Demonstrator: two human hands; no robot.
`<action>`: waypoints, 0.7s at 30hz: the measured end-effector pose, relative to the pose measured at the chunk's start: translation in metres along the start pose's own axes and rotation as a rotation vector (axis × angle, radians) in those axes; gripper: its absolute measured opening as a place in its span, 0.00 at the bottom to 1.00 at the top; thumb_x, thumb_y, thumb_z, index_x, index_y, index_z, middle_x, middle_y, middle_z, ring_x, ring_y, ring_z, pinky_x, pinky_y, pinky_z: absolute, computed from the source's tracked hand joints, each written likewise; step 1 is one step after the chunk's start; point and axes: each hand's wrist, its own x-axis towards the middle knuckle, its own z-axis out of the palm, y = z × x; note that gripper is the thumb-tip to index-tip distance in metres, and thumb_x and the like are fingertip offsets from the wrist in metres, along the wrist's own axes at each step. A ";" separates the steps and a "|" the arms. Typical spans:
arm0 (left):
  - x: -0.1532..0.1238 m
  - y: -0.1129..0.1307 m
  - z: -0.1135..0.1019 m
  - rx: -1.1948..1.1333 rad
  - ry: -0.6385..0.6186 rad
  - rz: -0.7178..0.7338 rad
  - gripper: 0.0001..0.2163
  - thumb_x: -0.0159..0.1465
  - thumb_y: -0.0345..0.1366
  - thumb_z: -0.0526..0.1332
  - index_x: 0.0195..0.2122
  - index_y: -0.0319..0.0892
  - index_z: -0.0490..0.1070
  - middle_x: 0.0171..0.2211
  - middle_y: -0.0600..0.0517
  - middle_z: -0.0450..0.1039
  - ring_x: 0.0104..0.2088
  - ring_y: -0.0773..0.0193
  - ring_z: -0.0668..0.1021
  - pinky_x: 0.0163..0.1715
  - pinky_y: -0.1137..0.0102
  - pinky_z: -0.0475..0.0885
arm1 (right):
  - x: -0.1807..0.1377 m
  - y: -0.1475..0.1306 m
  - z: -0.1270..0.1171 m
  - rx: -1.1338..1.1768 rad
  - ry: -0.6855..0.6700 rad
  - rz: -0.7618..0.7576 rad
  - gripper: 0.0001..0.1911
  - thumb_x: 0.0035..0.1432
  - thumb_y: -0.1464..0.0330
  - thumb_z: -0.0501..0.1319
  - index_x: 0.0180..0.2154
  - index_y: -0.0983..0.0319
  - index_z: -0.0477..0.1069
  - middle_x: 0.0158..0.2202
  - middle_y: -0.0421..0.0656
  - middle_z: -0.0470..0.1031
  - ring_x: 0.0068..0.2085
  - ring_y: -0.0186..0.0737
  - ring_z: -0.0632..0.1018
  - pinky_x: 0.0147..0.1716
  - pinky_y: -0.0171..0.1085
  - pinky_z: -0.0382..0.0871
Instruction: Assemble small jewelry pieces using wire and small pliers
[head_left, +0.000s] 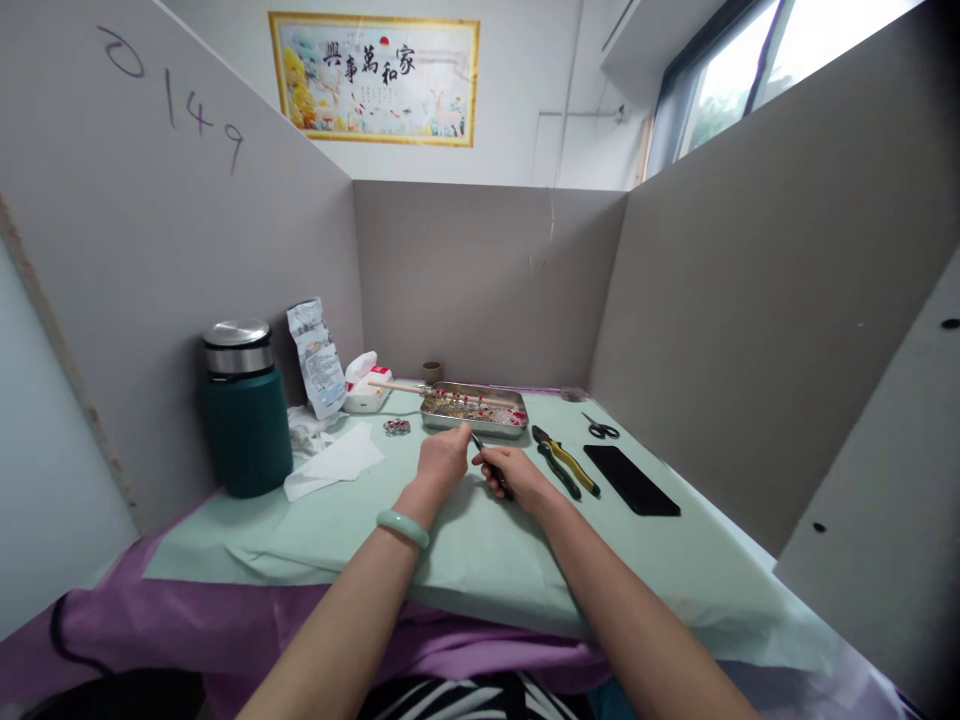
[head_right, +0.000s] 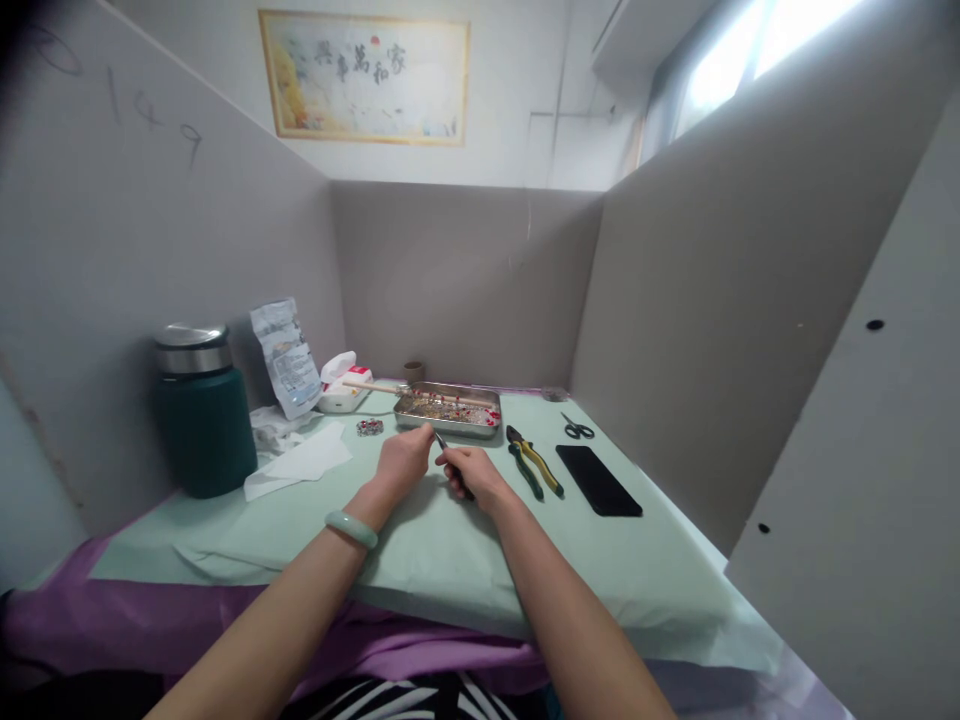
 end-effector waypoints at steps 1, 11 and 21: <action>0.000 0.001 -0.001 0.011 -0.007 0.011 0.09 0.62 0.27 0.49 0.39 0.42 0.66 0.32 0.45 0.74 0.33 0.58 0.75 0.28 0.69 0.57 | -0.001 -0.001 -0.001 0.025 -0.014 0.025 0.12 0.53 0.61 0.58 0.31 0.65 0.70 0.22 0.37 0.63 0.18 0.27 0.62 0.14 0.29 0.53; 0.001 -0.002 0.006 -0.244 0.035 -0.161 0.09 0.65 0.37 0.49 0.38 0.44 0.67 0.29 0.48 0.73 0.29 0.61 0.74 0.28 0.71 0.58 | -0.003 -0.009 -0.005 0.289 -0.168 0.169 0.15 0.59 0.61 0.54 0.35 0.66 0.70 0.25 0.39 0.65 0.21 0.30 0.67 0.17 0.31 0.60; 0.004 -0.018 0.009 -1.458 -0.128 -0.548 0.09 0.58 0.42 0.56 0.32 0.42 0.63 0.15 0.62 0.53 0.13 0.74 0.56 0.15 0.77 0.54 | 0.003 -0.001 -0.003 -0.016 0.113 -0.097 0.13 0.54 0.61 0.57 0.33 0.64 0.71 0.26 0.40 0.68 0.23 0.30 0.67 0.20 0.30 0.61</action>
